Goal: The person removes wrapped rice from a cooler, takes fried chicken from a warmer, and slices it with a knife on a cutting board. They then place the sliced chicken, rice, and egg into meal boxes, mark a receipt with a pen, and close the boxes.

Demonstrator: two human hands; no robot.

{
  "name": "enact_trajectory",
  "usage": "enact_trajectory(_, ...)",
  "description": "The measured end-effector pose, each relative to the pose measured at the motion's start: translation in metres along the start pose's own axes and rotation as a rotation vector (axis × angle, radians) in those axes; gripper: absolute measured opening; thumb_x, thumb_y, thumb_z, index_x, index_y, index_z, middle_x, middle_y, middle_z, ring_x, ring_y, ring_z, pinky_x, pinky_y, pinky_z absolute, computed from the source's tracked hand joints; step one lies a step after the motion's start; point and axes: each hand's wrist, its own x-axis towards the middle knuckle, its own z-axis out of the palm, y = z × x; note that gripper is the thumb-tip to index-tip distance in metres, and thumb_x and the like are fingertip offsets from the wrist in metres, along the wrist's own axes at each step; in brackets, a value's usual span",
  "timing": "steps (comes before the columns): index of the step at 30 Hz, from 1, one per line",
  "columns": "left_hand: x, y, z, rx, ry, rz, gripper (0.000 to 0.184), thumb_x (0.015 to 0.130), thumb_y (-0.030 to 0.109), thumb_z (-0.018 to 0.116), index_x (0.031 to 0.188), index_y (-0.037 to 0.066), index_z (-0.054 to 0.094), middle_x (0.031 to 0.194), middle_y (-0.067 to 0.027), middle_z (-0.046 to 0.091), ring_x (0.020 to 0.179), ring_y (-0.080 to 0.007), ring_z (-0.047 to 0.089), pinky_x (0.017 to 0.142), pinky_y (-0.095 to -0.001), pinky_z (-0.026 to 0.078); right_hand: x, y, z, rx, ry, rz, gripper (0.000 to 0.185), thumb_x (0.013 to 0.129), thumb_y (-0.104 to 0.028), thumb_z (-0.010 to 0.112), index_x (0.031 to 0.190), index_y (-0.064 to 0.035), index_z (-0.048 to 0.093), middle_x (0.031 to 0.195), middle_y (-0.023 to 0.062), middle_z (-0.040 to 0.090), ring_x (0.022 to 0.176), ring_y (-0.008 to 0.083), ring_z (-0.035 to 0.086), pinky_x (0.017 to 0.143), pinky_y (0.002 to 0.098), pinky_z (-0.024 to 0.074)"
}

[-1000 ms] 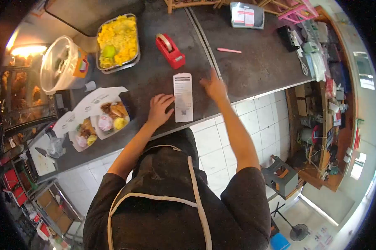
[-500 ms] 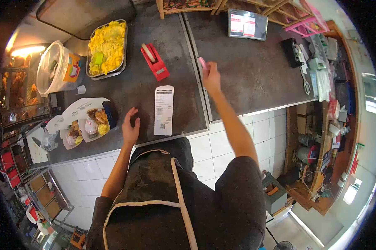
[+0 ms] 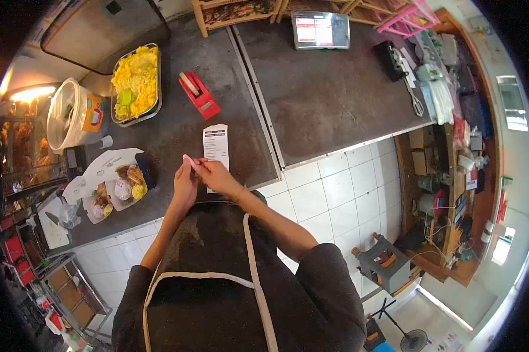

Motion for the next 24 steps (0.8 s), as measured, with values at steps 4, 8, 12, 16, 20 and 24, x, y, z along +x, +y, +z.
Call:
enact_trajectory(4,0.008,-0.003,0.004,-0.248,0.193,0.021,0.040,0.100,0.044,0.041,0.081,0.011,0.053,0.091,-0.0068,0.063,0.087,-0.0177,0.059,0.076,-0.0355,0.048,-0.011,0.004,0.018,-0.539,0.352,-0.394,0.032,0.095,-0.024,0.054,0.081,0.0031,0.060,0.069,0.0171,0.062,0.064,0.0352,0.060,0.060,0.0415,0.0464)
enact_trajectory(8,0.065,0.036,-0.028,-0.013,0.494,0.311,0.043,0.099,0.044,0.044,0.075,0.010,0.058,0.079,-0.0041,0.062,0.075,-0.0218,0.059,0.070,-0.0358,0.046,-0.054,0.040,0.004,-0.735,0.302,-0.263,0.015,0.092,-0.015,0.054,0.093,-0.0006,0.057,0.071,0.0257,0.060,0.070,0.0446,0.061,0.064,0.0505,0.0474)
enact_trajectory(12,0.088,0.010,-0.062,1.467,0.641,0.636,0.032,0.093,0.037,0.055,0.084,0.009,0.068,0.096,-0.0113,0.064,0.090,-0.0335,0.059,0.080,-0.0508,0.043,-0.046,0.029,-0.035,-0.081,0.284,0.037,0.030,0.097,-0.015,0.050,0.125,-0.0131,0.043,0.093,0.0170,0.064,0.058,0.0263,0.064,0.057,0.0398,0.0543)
enact_trajectory(16,0.065,0.004,-0.049,1.346,0.790,0.858,0.042,0.084,0.035,0.064,0.121,0.015,0.059,0.118,-0.0136,0.059,0.112,-0.0343,0.054,0.094,-0.0517,0.039,-0.049,0.004,-0.077,0.358,0.396,-0.309,0.029,0.097,-0.021,0.052,0.121,-0.0059,0.049,0.099,0.0106,0.060,0.089,0.0189,0.062,0.070,0.0307,0.0533)
enact_trajectory(20,0.041,-0.019,-0.045,1.499,-0.107,0.647,0.076,0.076,0.044,0.071,0.142,0.019,0.041,0.150,-0.0076,0.034,0.141,-0.0305,0.025,0.111,-0.0560,0.020,-0.057,-0.012,-0.113,0.852,0.361,-0.284,0.028,0.096,-0.028,0.055,0.108,-0.0033,0.057,0.092,0.0053,0.058,0.085,0.0116,0.054,0.064,0.0217,0.0440)
enact_trajectory(24,0.036,-0.037,-0.041,1.606,-0.148,0.620,0.088,0.072,0.052,0.071,0.146,0.020,0.036,0.154,-0.0051,0.028,0.143,-0.0327,0.020,0.112,-0.0597,0.012,-0.009,0.041,-0.120,0.330,0.359,-0.377,0.023,0.097,-0.028,0.055,0.097,-0.0054,0.060,0.069,0.0016,0.057,0.056,0.0080,0.049,0.049,0.0217,0.0371)
